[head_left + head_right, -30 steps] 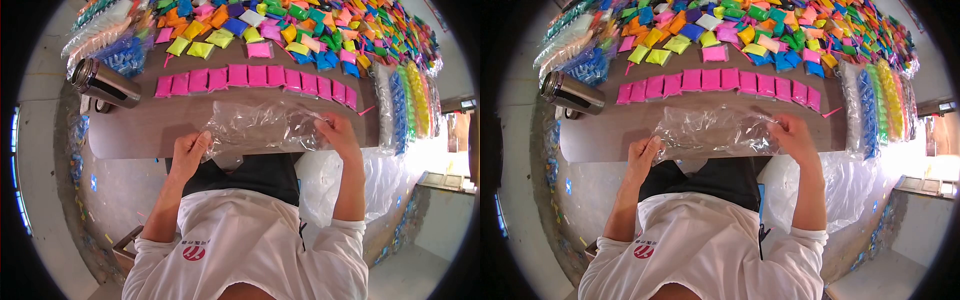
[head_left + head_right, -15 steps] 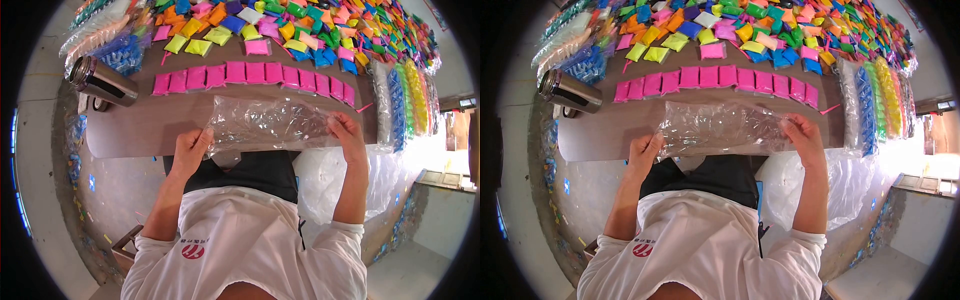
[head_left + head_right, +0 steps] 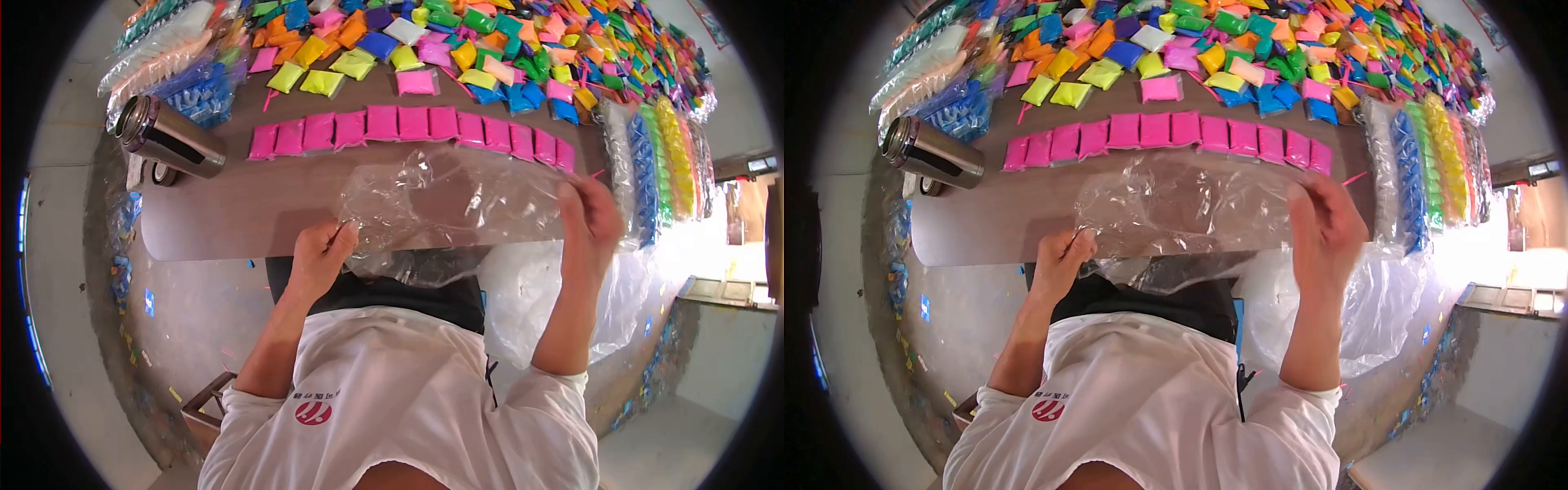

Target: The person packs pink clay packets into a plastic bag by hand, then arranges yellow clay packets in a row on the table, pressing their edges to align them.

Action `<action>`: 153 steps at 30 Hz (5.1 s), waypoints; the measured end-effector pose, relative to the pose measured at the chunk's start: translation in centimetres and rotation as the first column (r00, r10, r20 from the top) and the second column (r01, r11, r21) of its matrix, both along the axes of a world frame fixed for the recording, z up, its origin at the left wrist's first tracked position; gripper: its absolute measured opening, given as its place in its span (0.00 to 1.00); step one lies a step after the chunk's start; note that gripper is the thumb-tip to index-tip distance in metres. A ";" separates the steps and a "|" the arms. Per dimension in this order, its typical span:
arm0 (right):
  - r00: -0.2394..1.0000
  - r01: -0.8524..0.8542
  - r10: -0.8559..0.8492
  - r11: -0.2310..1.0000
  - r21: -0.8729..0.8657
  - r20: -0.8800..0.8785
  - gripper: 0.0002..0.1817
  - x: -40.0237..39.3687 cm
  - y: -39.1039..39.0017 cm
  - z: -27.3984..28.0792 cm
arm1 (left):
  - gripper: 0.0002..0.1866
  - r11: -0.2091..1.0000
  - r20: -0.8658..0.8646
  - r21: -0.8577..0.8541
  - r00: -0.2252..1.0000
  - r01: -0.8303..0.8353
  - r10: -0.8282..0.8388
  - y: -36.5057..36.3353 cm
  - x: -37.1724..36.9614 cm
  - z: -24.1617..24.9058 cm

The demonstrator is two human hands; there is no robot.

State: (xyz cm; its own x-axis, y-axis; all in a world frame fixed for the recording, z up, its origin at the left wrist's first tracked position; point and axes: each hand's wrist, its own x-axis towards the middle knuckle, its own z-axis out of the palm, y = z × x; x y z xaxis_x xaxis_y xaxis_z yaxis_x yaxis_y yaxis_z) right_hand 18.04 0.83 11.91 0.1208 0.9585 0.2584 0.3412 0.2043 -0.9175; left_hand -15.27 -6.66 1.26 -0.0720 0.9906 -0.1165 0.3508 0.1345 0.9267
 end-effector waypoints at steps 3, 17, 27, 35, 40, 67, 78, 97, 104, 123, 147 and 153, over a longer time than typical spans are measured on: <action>0.913 -0.133 0.031 0.965 -0.225 -0.407 0.13 1.9 1.5 -2.3 | 0.23 0.999 0.000 0.039 1.000 -0.014 0.014 -0.3 0.0 0.5; 0.759 -0.363 0.095 0.883 -0.298 -0.644 0.22 -11.3 -4.3 -3.9 | 0.15 0.942 -0.341 0.287 0.937 0.172 -0.067 -0.6 3.7 0.7; 0.707 -0.216 -0.188 0.860 -0.462 -0.682 0.11 -7.9 -0.8 -7.7 | 0.14 0.896 -0.300 0.329 0.933 0.297 -0.199 -3.4 5.6 -1.0; 0.521 -0.153 -0.163 0.948 -0.280 -0.838 0.06 -5.4 -1.1 -6.0 | 0.16 0.890 -0.266 0.283 0.920 0.359 -0.287 -4.3 7.2 -2.5; 0.421 -0.211 -0.192 0.930 -0.302 -0.886 0.08 -5.4 -1.7 -4.4 | 0.17 0.884 -0.253 0.212 0.897 0.416 -0.362 -4.7 8.4 -2.7; 0.839 -0.392 0.182 0.856 0.338 0.512 0.09 -5.4 -2.1 -1.4 | 0.17 0.877 -0.065 0.045 0.878 0.478 -0.475 -4.8 6.8 -1.6; 0.104 -0.853 0.424 0.503 -0.138 0.900 0.10 -9.5 -0.5 -6.6 | 0.25 0.980 0.025 0.179 0.996 -0.084 0.080 -4.3 -3.6 0.6; 0.023 -0.805 0.538 0.510 -0.303 0.843 0.21 -10.6 -1.4 -6.5 | 0.16 0.975 -0.161 0.223 0.987 0.022 0.015 1.4 -1.2 1.2; 0.335 -0.788 0.714 0.570 -0.232 0.615 0.33 -12.4 -3.0 -5.3 | 0.09 0.967 -0.014 0.248 0.998 -0.056 0.062 1.3 -1.0 0.1; 0.405 -0.631 0.552 0.746 -0.215 0.729 0.27 -12.3 -1.4 -5.7 | 0.16 0.973 0.195 0.158 0.971 -0.167 0.135 1.3 -3.3 -2.0; 0.396 -0.513 0.402 0.843 -0.164 0.826 0.18 -10.7 -1.7 -5.7 | 0.10 0.977 -0.033 0.195 0.995 -0.083 0.092 1.3 -1.7 -0.3; 0.787 -0.460 0.356 0.883 0.094 0.504 0.09 -7.1 -0.5 -2.4 | 0.08 0.969 0.157 0.217 0.984 -0.117 0.084 1.1 -1.7 -1.4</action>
State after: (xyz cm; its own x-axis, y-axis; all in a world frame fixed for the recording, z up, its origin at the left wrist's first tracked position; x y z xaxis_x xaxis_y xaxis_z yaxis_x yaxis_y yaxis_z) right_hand 10.97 0.28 9.47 -0.4518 0.8105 0.3726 0.5522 0.5822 -0.5967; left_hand -17.00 -5.53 -0.17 -0.1710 0.9810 0.0912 0.2055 -0.0550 0.9771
